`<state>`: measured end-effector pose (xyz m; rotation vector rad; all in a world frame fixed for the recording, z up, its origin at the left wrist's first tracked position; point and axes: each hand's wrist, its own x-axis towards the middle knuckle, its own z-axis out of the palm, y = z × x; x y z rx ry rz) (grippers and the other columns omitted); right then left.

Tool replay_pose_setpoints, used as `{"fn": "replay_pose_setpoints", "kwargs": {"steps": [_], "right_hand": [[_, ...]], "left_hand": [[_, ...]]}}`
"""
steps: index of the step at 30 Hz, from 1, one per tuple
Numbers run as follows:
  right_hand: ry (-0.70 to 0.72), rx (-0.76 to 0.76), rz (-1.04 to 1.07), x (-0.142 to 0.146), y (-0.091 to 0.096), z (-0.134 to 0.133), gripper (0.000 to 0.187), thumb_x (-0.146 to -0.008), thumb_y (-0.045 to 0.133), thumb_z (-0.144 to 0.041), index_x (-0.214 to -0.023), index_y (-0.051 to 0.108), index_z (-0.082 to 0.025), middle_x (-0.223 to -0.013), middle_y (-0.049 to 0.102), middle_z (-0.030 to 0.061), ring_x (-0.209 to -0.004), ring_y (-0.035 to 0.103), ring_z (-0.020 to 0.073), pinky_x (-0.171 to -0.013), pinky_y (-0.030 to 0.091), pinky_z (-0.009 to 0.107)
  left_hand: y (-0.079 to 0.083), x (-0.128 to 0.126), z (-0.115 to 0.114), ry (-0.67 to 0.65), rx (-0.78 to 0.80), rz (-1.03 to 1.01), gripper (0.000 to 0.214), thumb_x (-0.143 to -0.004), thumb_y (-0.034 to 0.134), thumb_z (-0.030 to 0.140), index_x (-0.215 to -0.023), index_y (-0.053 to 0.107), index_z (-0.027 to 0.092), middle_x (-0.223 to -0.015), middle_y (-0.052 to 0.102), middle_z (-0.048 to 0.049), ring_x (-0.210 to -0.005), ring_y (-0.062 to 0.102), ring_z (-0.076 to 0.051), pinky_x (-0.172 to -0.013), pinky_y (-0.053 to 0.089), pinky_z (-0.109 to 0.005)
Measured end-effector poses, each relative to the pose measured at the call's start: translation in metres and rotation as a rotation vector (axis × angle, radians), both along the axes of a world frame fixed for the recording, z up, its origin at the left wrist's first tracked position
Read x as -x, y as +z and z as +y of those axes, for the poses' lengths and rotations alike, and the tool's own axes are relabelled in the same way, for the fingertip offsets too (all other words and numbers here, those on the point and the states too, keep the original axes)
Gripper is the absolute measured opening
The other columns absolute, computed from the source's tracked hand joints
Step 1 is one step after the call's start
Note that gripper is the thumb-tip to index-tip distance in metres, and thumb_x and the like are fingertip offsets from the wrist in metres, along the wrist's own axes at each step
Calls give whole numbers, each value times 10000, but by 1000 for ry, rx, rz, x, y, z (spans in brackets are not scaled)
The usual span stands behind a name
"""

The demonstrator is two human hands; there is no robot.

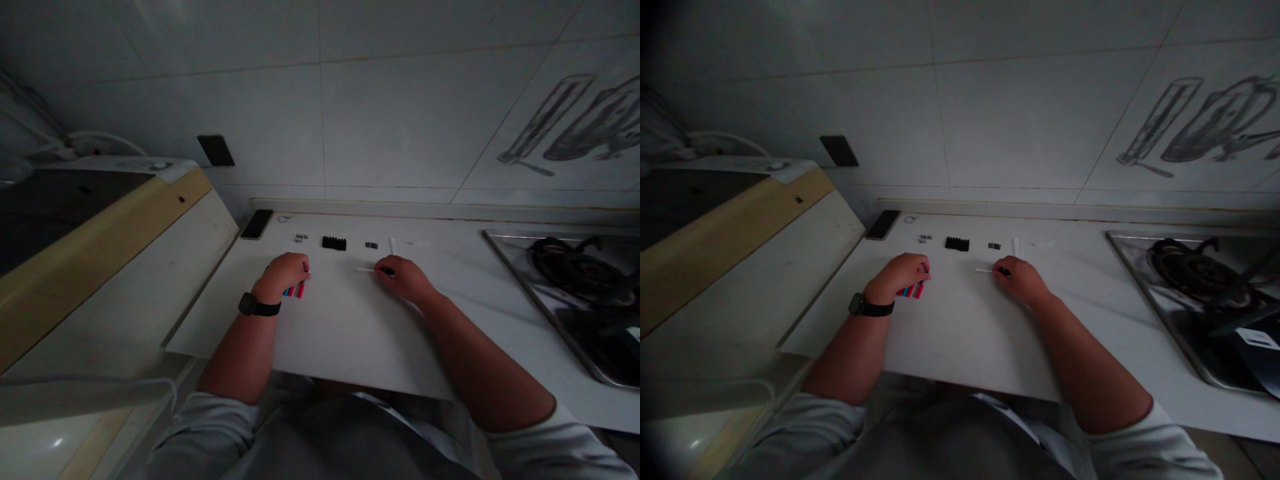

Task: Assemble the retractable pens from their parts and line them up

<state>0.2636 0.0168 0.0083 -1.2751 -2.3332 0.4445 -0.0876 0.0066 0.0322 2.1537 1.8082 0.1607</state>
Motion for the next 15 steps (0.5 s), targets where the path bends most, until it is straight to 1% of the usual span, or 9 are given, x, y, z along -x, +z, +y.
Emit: {"fn": "replay_pose_setpoints", "kwargs": {"steps": [5,8,10,13,15], "right_hand": [[41,17,236,5,4,-3,207,-942,609,-367,-922,760,-227,-964,704,82,-836,665,198,-788,538,330],[32,78,339,8,4,-4,223,-929,635,-425,-909,756,-239,-945,699,73,-831,658,202,-777,535,341],[2,151,405,11,2,-4,240,-913,656,-466,-901,737,-241,-907,698,60,-801,645,200,-755,518,346],[-30,294,553,19,0,-5,281,-891,682,-519,-887,676,-238,-822,667,24,-741,606,178,-715,486,331],[-33,407,701,25,-1,-7,323,-871,705,-554,-877,632,-239,-791,641,2,-726,594,165,-697,481,313]], "left_hand": [[-5,7,1,38,-12,-24,97,-773,818,242,-821,735,232,-742,727,-6,-644,617,-167,-617,390,-279],[-3,13,0,40,-18,-14,111,-761,827,231,-838,746,232,-757,724,-14,-668,624,-183,-639,408,-290],[1,15,0,39,-32,-36,134,-768,820,230,-883,753,232,-768,723,-14,-685,630,-187,-649,419,-291],[8,4,-2,4,-118,-183,157,-829,786,276,-973,745,230,-811,722,-14,-714,638,-179,-665,442,-290],[10,-14,-6,-52,-199,-336,174,-876,759,330,-1014,732,228,-870,726,-20,-749,645,-171,-696,474,-291]]}}
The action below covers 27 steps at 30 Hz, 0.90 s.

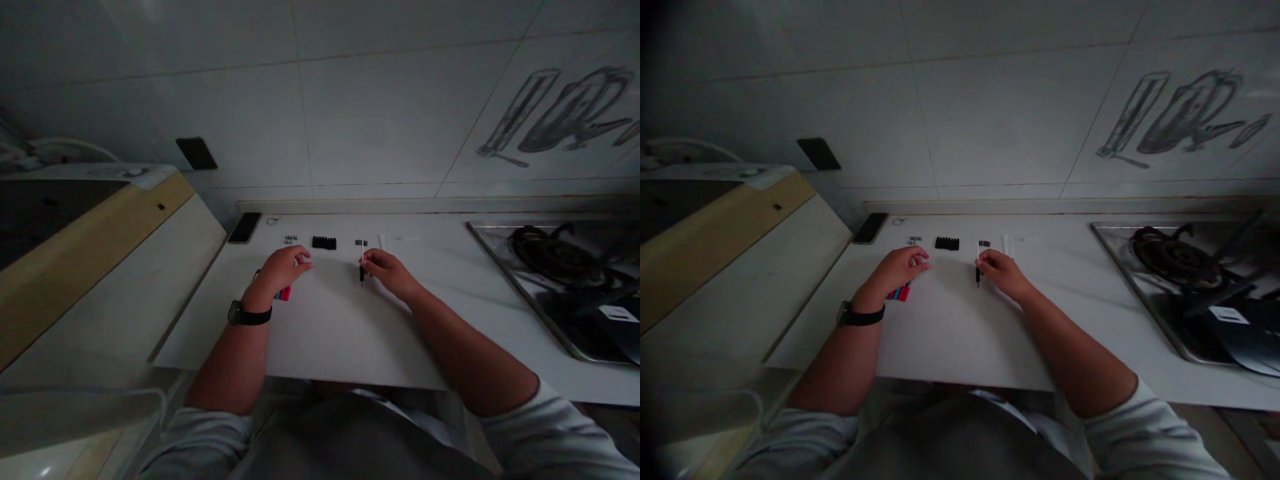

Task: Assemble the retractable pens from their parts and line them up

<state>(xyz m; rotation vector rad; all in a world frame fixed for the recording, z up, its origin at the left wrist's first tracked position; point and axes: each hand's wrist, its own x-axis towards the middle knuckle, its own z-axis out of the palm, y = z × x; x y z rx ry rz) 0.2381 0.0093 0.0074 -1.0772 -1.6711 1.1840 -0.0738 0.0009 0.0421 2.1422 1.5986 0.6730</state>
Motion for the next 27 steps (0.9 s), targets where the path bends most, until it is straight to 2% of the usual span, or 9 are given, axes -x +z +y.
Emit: {"fn": "replay_pose_setpoints", "kwargs": {"steps": [2,4,8,16,20,27], "right_hand": [[27,124,149,8,-1,-4,364,-839,746,-575,-875,608,-240,-798,642,-5,-735,607,160,-693,493,303],[59,235,270,16,-2,-10,389,-798,803,-566,-877,611,-237,-834,662,-1,-760,628,158,-720,517,307],[76,357,448,28,-4,-17,395,-727,892,-507,-864,648,-228,-880,674,-4,-818,651,156,-818,556,339],[-41,374,534,21,-4,-10,414,-702,913,-491,-861,634,-230,-911,701,6,-864,705,182,-858,574,366],[-66,364,509,19,-1,-10,442,-694,899,-518,-875,607,-240,-939,718,18,-895,716,204,-894,585,402],[-41,330,467,21,-1,-12,441,-719,871,-549,-892,605,-243,-927,724,26,-913,718,208,-911,586,415]], "left_hand": [[-1,-25,-7,-64,-54,-161,191,-906,735,353,-1048,715,227,-934,731,-25,-785,653,-161,-737,509,-292],[-6,-50,-16,-105,-42,-285,217,-910,737,370,-1062,690,221,-953,732,-28,-788,665,-155,-740,534,-290],[-19,-80,-29,-146,-42,-364,280,-857,809,347,-1045,640,228,-1009,733,-21,-806,689,-152,-735,556,-285],[-28,-72,-20,-136,-27,-361,217,-868,769,209,-1050,651,215,-904,713,-10,-801,678,-148,-763,558,-291],[-29,-70,-19,-184,-62,-293,198,-895,701,183,-1090,688,216,-942,698,-30,-833,665,-158,-785,557,-307],[-28,-71,-19,-207,-115,-261,233,-856,653,93,-1055,705,201,-1023,666,-46,-900,643,-159,-836,542,-307]]}}
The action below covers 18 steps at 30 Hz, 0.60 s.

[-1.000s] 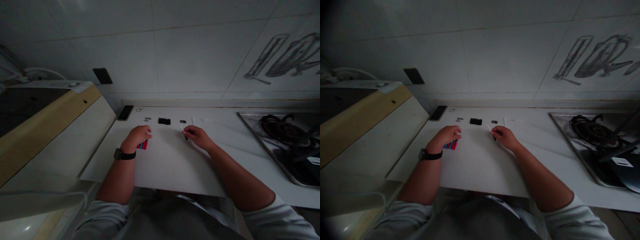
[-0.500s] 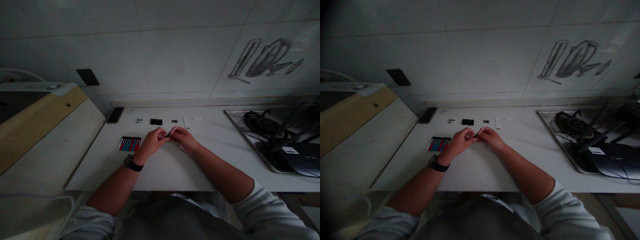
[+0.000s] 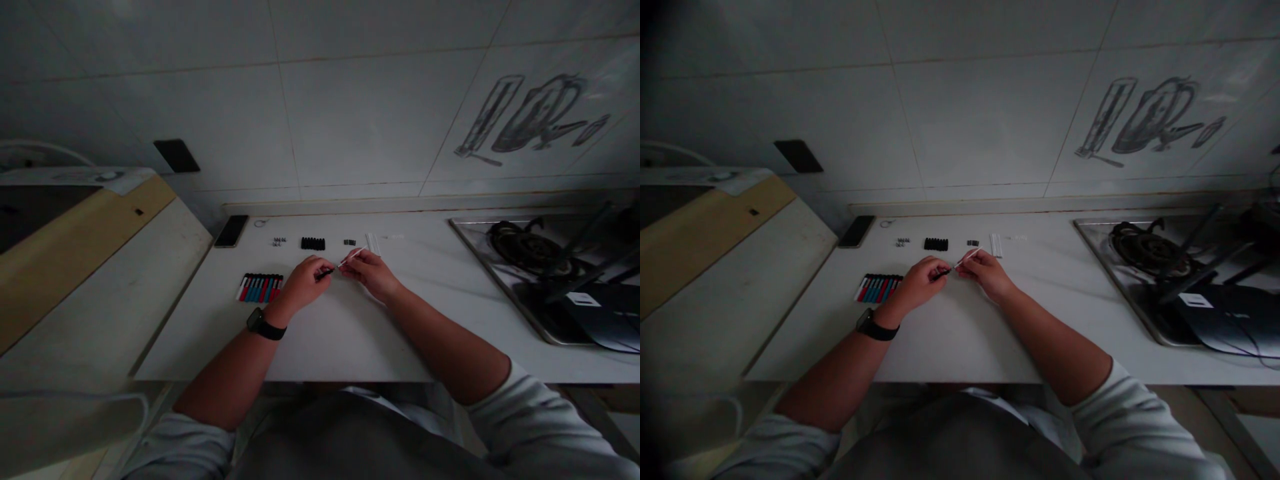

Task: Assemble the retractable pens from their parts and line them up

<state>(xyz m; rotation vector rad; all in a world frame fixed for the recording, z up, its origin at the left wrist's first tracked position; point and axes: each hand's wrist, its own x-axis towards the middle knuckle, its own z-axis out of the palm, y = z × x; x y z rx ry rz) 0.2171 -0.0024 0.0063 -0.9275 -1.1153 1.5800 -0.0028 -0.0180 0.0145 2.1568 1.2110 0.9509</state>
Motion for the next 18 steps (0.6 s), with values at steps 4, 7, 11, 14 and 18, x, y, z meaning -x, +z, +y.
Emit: {"fn": "replay_pose_setpoints", "kwargs": {"steps": [4,7,11,14,18], "right_hand": [[6,12,33,5,-2,-2,460,-690,897,-545,-872,608,-236,-916,717,16,-879,704,185,-897,583,389],[13,7,39,5,0,-2,455,-689,893,-542,-869,611,-234,-916,708,15,-871,694,179,-887,581,377],[-124,-74,-56,-18,9,12,388,-760,800,-551,-906,596,-255,-910,679,6,-852,674,171,-857,580,364],[-327,-178,-251,-53,12,32,359,-826,674,-551,-1047,629,-272,-899,659,3,-772,636,154,-785,566,334],[-470,-231,-620,-92,3,56,373,-844,622,-484,-1105,671,-222,-809,668,21,-679,592,164,-685,507,316]], "left_hand": [[0,-2,-1,-2,12,-5,103,-901,677,185,-999,705,196,-978,659,-41,-841,624,-153,-790,526,-297],[-1,-2,0,13,29,8,42,-917,682,220,-943,696,190,-961,664,-40,-796,607,-145,-756,512,-287],[-3,0,1,45,21,14,27,-924,680,216,-928,688,191,-944,668,-31,-782,603,-139,-751,505,-285],[-2,1,1,50,13,16,28,-929,676,222,-932,687,196,-946,673,-29,-823,621,-148,-778,509,-296],[-1,0,0,33,19,17,25,-934,665,217,-931,685,201,-955,680,-32,-869,637,-159,-801,516,-304]]}}
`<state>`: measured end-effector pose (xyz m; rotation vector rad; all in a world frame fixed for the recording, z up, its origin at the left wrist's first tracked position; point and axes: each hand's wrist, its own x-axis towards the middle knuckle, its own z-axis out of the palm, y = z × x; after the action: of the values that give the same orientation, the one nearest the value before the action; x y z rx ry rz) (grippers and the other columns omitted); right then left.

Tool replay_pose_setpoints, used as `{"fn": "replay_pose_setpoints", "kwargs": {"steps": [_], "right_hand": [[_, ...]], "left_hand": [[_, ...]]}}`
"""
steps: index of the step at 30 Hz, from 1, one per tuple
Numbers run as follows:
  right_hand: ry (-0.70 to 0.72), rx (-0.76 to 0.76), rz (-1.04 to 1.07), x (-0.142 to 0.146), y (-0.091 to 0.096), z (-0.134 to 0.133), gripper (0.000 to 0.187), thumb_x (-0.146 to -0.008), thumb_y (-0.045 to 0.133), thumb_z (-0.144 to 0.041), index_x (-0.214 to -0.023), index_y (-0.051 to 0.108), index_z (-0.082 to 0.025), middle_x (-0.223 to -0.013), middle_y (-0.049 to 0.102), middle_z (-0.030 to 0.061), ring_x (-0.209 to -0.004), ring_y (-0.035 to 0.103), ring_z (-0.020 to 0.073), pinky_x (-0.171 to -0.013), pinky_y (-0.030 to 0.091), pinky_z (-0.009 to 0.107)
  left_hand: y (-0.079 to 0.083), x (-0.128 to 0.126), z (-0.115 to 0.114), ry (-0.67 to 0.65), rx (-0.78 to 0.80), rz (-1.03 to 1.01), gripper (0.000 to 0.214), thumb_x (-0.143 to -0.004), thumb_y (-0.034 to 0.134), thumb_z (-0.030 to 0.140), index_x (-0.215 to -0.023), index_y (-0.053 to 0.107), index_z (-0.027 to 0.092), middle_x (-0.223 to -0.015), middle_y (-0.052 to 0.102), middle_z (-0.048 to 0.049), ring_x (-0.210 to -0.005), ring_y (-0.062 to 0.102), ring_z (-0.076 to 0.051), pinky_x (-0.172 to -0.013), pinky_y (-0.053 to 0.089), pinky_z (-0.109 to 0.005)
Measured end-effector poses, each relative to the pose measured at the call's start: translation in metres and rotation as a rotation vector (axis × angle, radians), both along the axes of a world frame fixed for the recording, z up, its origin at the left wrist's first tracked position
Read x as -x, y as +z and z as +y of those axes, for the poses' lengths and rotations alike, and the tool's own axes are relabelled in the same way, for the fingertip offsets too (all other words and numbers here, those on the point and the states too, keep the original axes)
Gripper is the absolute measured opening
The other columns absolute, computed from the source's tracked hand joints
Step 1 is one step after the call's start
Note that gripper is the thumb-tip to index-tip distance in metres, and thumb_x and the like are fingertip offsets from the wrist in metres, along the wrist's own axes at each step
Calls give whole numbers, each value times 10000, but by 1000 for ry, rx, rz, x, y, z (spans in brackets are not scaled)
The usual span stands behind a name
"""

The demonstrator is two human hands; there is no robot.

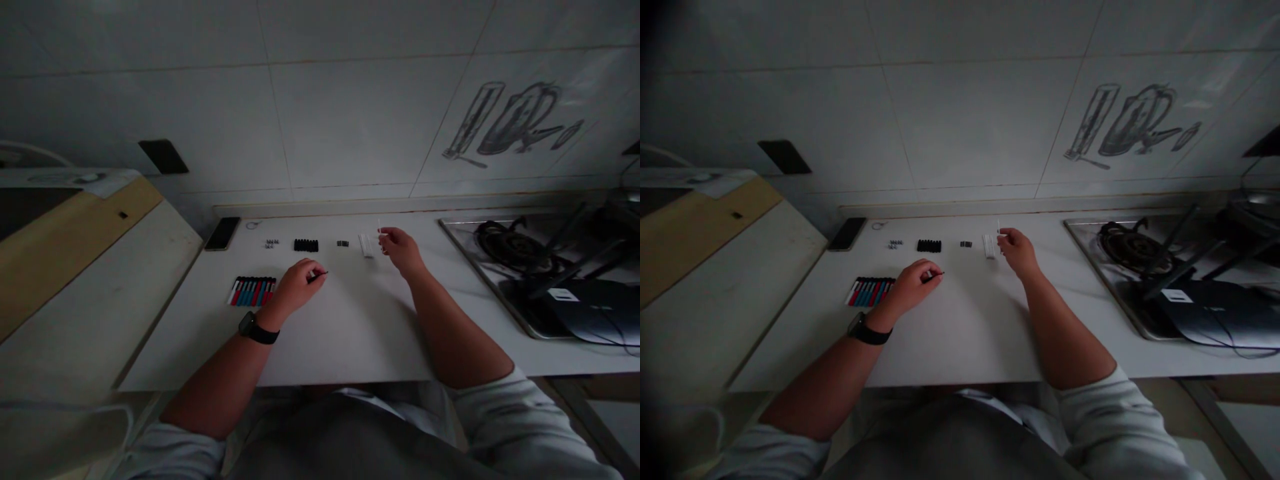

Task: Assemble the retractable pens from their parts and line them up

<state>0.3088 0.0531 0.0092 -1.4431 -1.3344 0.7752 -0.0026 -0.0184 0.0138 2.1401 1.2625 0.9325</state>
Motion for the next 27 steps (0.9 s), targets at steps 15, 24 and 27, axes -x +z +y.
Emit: {"fn": "replay_pose_setpoints", "kwargs": {"steps": [15,24,27], "right_hand": [[-71,85,-786,4,-25,13,239,-925,598,-285,-1066,780,-221,-1056,768,146,-914,690,261,-821,504,365],[-46,20,-802,1,-19,9,247,-912,591,-253,-1022,809,-218,-1036,754,134,-922,683,249,-862,512,355],[73,-90,-643,15,-9,-3,235,-916,604,-289,-1039,792,-220,-1022,753,104,-868,677,225,-864,520,359]], "left_hand": [[2,-2,-2,-20,22,27,22,-924,670,206,-937,687,205,-962,682,-34,-834,628,-158,-805,529,-312],[-2,-1,0,-10,-3,23,19,-930,672,213,-934,690,209,-949,677,-21,-822,625,-149,-788,519,-303],[-3,-2,2,45,-26,-27,15,-929,675,213,-918,684,207,-937,677,-18,-821,621,-144,-787,515,-293]]}}
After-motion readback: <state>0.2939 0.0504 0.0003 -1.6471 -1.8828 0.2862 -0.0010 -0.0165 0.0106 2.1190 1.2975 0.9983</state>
